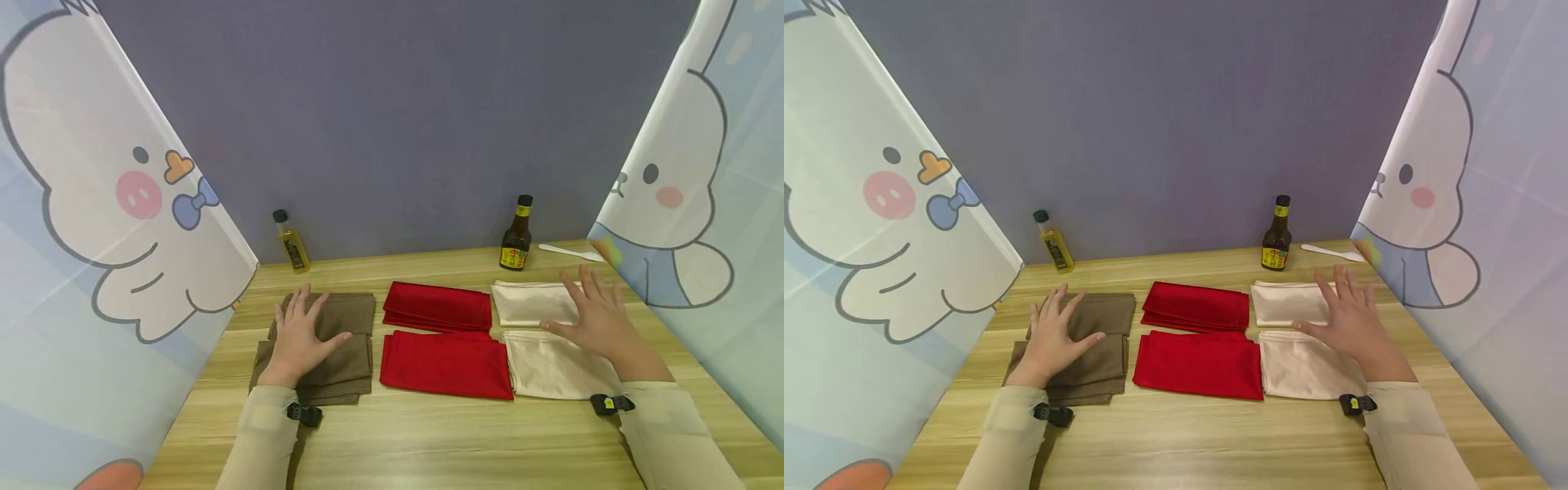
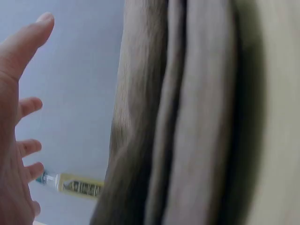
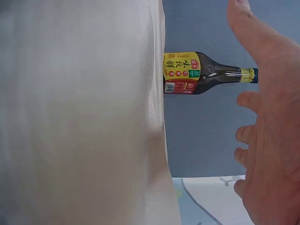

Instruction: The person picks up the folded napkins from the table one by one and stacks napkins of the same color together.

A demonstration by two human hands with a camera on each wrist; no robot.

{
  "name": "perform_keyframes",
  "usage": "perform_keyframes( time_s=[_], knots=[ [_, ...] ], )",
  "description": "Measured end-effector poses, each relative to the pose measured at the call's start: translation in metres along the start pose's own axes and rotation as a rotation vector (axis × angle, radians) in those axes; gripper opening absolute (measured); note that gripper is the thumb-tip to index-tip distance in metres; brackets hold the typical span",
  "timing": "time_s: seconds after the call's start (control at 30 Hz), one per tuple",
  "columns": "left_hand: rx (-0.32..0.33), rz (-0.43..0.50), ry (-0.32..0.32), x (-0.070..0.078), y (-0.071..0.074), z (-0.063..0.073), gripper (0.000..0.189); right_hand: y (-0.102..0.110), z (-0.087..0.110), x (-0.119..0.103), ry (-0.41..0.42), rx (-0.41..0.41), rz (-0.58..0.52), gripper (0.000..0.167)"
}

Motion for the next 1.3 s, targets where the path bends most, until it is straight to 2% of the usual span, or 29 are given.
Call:
perform_keyframes(
  time_s=[0.27,0.47,0.6,0.83,1.03,1.2,1.3],
  knots=[
    [-0.031,0.008,-0.012,0.018,-0.015,-0.011,0.096,0.000,0.000,0.006,0.021,-0.013,-0.031,0.107],
    [-0.046,0.018,-0.022,0.029,-0.023,-0.019,0.085,0.004,0.003,0.015,0.050,0.022,-0.065,0.091],
    [-0.070,0.022,-0.039,0.038,-0.029,-0.025,0.080,0.006,0.008,0.019,0.061,-0.004,-0.086,0.082],
    [-0.094,0.049,-0.076,0.056,-0.047,-0.035,0.072,0.009,0.014,0.031,0.090,-0.025,-0.208,0.070],
    [-0.127,0.077,-0.085,0.076,-0.060,-0.041,0.070,0.009,0.023,0.044,0.053,-0.032,-0.222,0.058],
    [-0.149,0.093,-0.100,0.092,-0.069,-0.046,0.068,0.012,0.028,0.050,0.007,-0.047,-0.248,0.056],
    [-0.162,0.116,-0.103,0.101,-0.074,-0.049,0.066,0.011,0.031,0.055,0.011,-0.029,-0.255,0.055]
  ],
)
Point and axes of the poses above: each hand's wrist, its own z-axis away from the middle knuckle, its own y-axis out of the back of the hand, x = y × z, the point moved 2 cm from there along -z, towards the middle knuckle, and after that the axes turned 14 degrees about z, right-handed, at the moved point
